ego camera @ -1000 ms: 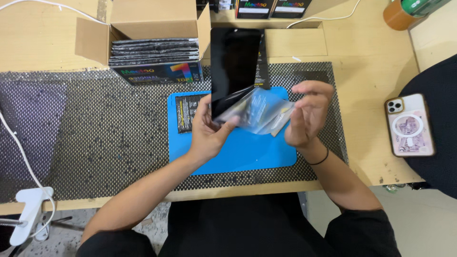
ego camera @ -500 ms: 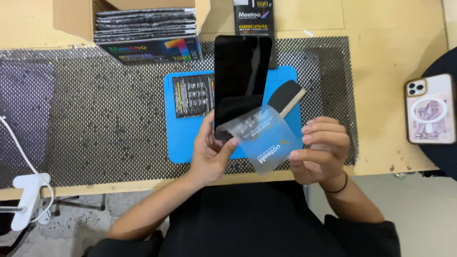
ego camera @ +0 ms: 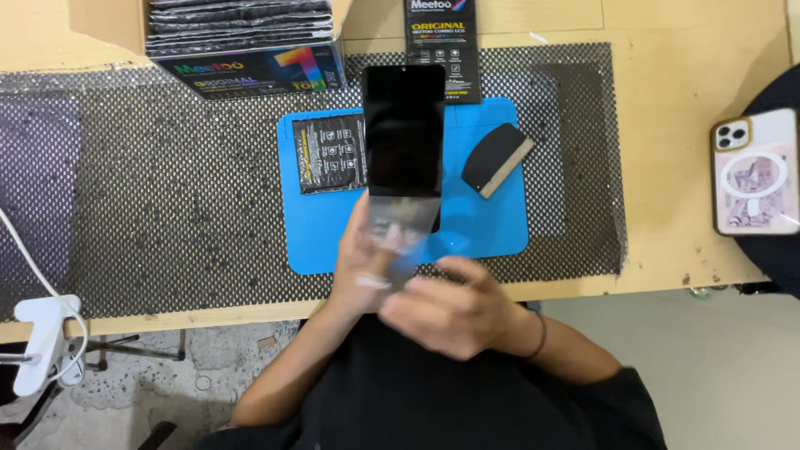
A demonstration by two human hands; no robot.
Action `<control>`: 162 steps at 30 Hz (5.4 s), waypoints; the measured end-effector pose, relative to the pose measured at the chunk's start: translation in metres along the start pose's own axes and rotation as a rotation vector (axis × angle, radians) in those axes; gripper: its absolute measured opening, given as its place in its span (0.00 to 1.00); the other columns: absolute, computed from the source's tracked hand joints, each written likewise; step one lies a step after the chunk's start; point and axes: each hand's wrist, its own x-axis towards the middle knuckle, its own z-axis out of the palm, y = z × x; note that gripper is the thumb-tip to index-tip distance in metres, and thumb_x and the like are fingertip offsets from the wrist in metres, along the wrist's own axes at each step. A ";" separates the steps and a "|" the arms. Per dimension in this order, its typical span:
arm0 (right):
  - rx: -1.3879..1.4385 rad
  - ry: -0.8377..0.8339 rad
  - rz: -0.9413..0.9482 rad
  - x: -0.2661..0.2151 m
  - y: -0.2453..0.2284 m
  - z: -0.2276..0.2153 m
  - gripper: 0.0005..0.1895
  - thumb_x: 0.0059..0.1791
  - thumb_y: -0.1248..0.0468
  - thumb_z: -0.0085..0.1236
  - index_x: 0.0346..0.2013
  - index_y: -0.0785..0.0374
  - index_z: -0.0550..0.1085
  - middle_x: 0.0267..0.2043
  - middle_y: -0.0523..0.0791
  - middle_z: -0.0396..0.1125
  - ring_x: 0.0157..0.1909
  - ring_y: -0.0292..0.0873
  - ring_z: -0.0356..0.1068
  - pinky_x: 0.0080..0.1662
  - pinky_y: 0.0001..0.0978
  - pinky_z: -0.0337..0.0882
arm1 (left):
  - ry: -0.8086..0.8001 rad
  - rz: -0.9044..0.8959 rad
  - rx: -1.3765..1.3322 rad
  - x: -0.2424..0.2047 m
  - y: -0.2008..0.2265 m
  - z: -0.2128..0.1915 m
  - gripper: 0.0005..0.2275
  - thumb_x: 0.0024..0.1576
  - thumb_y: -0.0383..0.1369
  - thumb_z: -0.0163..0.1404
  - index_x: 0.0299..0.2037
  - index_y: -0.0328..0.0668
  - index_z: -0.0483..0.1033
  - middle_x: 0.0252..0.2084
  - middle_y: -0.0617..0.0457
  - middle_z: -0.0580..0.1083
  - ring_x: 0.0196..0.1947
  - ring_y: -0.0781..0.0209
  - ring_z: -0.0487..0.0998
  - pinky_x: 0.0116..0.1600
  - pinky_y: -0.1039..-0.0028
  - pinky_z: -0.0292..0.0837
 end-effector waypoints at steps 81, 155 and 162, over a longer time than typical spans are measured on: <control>0.932 0.448 0.773 -0.067 0.080 -0.047 0.03 0.54 0.58 0.49 0.40 0.50 0.67 0.50 0.41 0.51 0.56 0.42 0.55 0.58 0.42 0.66 | -0.095 0.245 -0.095 -0.010 0.031 0.004 0.41 0.55 0.13 0.53 0.77 0.34 0.41 0.71 0.34 0.62 0.69 0.44 0.63 0.67 0.52 0.66; 0.430 -0.067 0.736 0.079 0.080 -0.075 0.01 0.53 0.67 0.59 0.38 0.61 0.76 0.54 0.48 0.61 0.61 0.48 0.61 0.66 0.40 0.68 | -0.068 -0.038 0.194 -0.002 0.052 0.020 0.35 0.63 0.28 0.51 0.76 0.38 0.41 0.79 0.42 0.49 0.78 0.50 0.54 0.73 0.68 0.66; 0.377 -0.262 0.863 0.090 0.119 -0.060 0.01 0.53 0.65 0.61 0.38 0.56 0.78 0.56 0.47 0.68 0.34 0.30 0.50 0.33 0.18 0.48 | -0.081 -0.067 0.121 -0.002 0.050 0.019 0.35 0.63 0.28 0.51 0.76 0.39 0.41 0.75 0.43 0.56 0.72 0.51 0.65 0.72 0.68 0.67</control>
